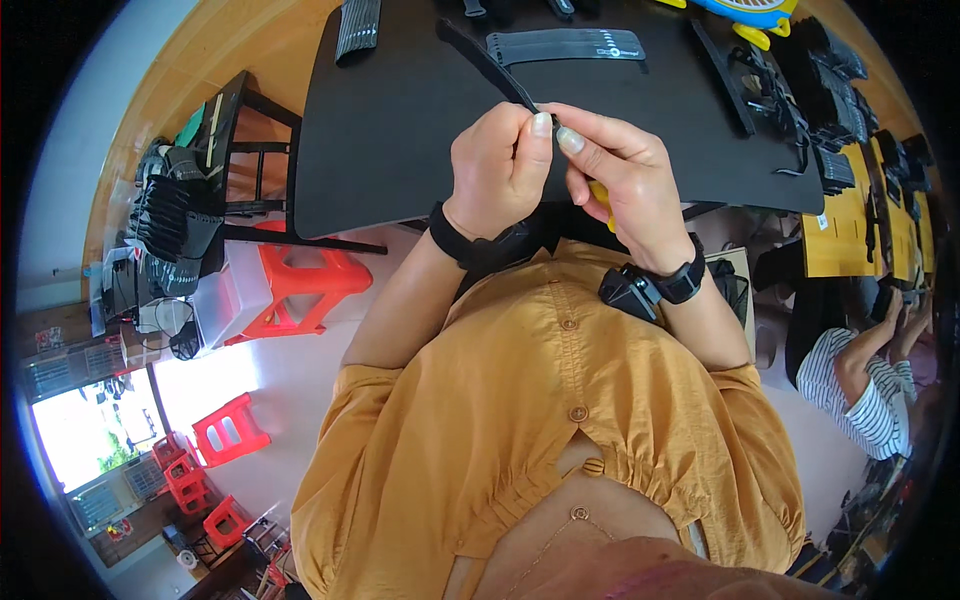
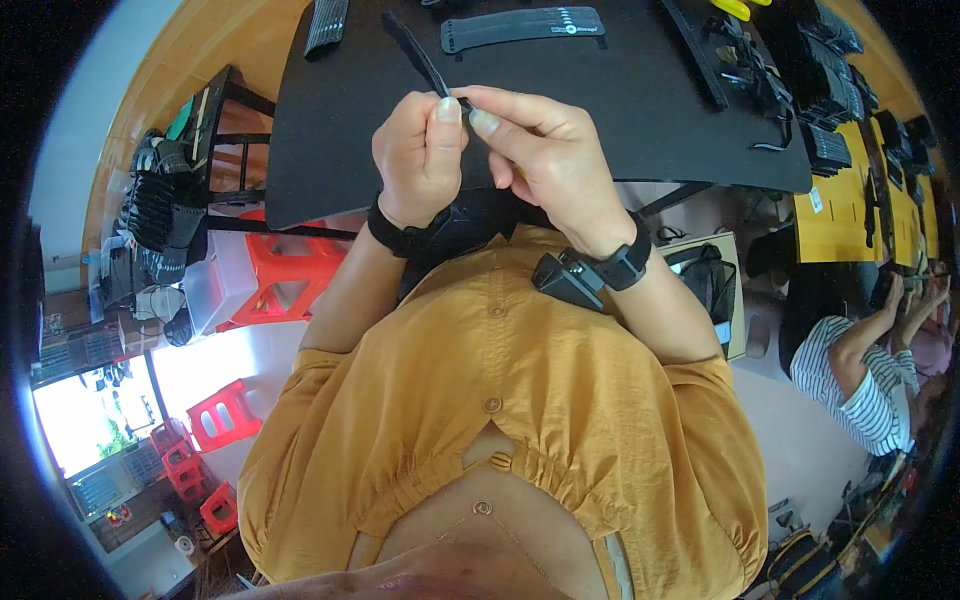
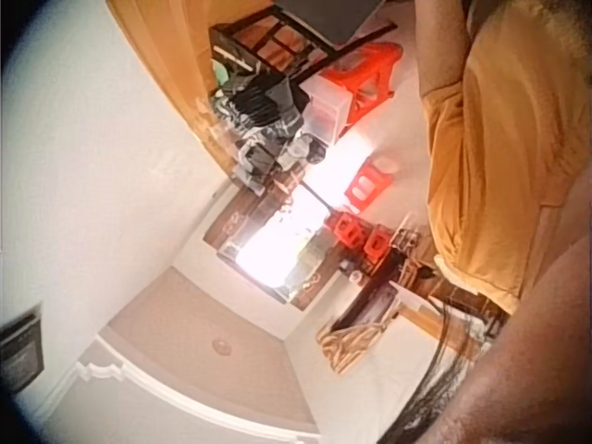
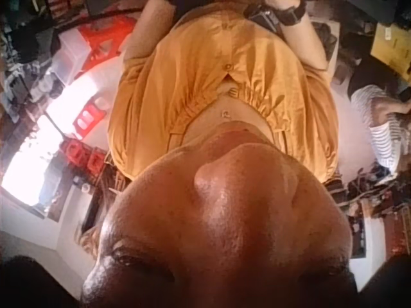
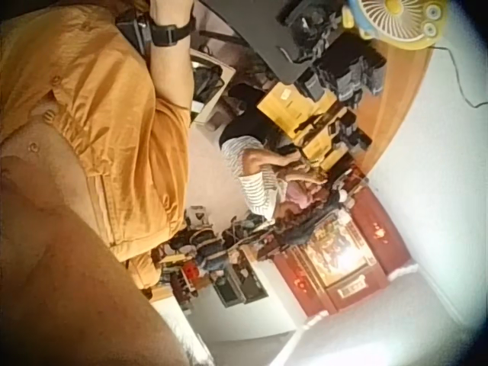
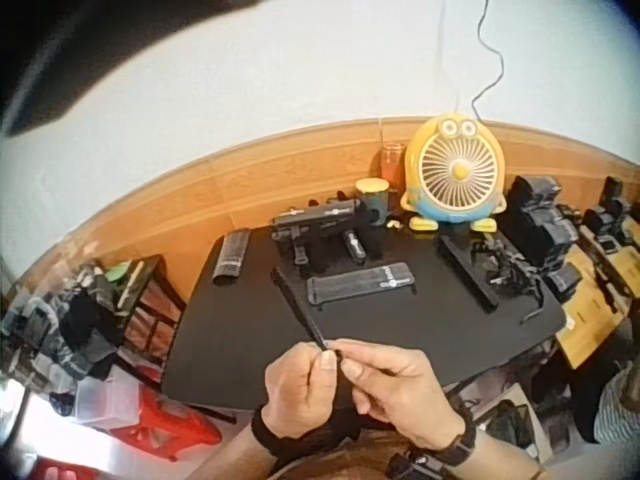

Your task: Assembling small black straps and components at a workshop table.

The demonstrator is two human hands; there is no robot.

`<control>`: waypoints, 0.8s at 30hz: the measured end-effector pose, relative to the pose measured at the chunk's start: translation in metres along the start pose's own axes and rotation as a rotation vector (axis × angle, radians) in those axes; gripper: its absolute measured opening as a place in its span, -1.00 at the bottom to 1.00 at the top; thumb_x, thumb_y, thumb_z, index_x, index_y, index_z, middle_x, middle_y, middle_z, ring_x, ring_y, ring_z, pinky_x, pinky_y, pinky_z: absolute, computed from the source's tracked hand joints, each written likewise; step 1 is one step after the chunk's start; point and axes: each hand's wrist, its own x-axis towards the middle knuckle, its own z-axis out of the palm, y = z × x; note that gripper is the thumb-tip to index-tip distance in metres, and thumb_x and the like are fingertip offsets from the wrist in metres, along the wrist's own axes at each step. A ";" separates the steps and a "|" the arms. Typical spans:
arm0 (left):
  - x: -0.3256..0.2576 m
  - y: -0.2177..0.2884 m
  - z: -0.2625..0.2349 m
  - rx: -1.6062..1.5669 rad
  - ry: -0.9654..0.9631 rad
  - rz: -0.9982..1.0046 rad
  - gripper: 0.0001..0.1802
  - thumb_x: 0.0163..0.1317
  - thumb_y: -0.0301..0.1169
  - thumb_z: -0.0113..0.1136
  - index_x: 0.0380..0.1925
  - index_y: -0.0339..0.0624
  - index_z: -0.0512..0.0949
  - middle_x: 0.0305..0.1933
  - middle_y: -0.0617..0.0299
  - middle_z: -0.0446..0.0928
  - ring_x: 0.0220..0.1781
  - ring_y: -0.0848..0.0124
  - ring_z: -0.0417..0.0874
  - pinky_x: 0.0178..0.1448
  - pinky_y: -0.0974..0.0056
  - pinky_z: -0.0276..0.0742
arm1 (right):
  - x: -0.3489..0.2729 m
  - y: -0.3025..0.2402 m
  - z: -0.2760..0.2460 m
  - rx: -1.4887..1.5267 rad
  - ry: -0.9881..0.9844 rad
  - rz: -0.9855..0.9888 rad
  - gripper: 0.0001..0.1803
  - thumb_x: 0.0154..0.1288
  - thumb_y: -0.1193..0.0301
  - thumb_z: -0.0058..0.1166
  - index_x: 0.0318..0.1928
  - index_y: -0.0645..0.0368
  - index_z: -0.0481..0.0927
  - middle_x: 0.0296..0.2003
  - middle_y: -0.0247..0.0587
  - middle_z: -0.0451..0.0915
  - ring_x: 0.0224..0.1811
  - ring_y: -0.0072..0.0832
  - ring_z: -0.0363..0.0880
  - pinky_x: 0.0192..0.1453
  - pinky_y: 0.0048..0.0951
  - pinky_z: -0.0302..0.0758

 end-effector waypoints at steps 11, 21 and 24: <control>-0.003 0.012 -0.009 -0.063 -0.088 -0.011 -0.86 0.26 -0.47 0.15 -0.47 -0.22 0.48 -0.59 0.09 0.43 -0.60 0.23 0.47 -0.47 0.25 0.39 | 0.000 0.003 0.004 -0.255 0.113 -0.294 -0.82 0.34 0.48 0.15 -0.10 0.24 0.69 -0.16 -0.24 0.66 -0.44 -0.68 0.54 -0.40 -0.66 0.48; -0.007 0.020 -0.015 -0.307 -0.198 -0.103 -0.74 0.48 -0.40 -0.14 -0.41 -0.26 0.38 -0.61 0.37 0.34 -0.61 0.67 0.27 -0.53 0.47 0.17 | 0.005 0.002 -0.005 -0.511 0.009 -0.686 -0.83 0.21 0.51 0.26 -0.17 0.25 0.71 -0.18 -0.16 0.68 -0.20 -0.47 0.64 -0.13 -0.52 0.56; -0.010 0.019 -0.014 -0.394 -0.187 -0.149 -0.74 0.48 -0.40 -0.15 -0.43 -0.24 0.38 -0.62 0.38 0.34 -0.61 0.67 0.26 -0.53 0.47 0.16 | 0.007 0.004 -0.005 -0.529 0.005 -0.712 -0.84 0.20 0.52 0.26 -0.18 0.25 0.72 -0.19 -0.15 0.68 -0.22 -0.44 0.64 -0.15 -0.50 0.56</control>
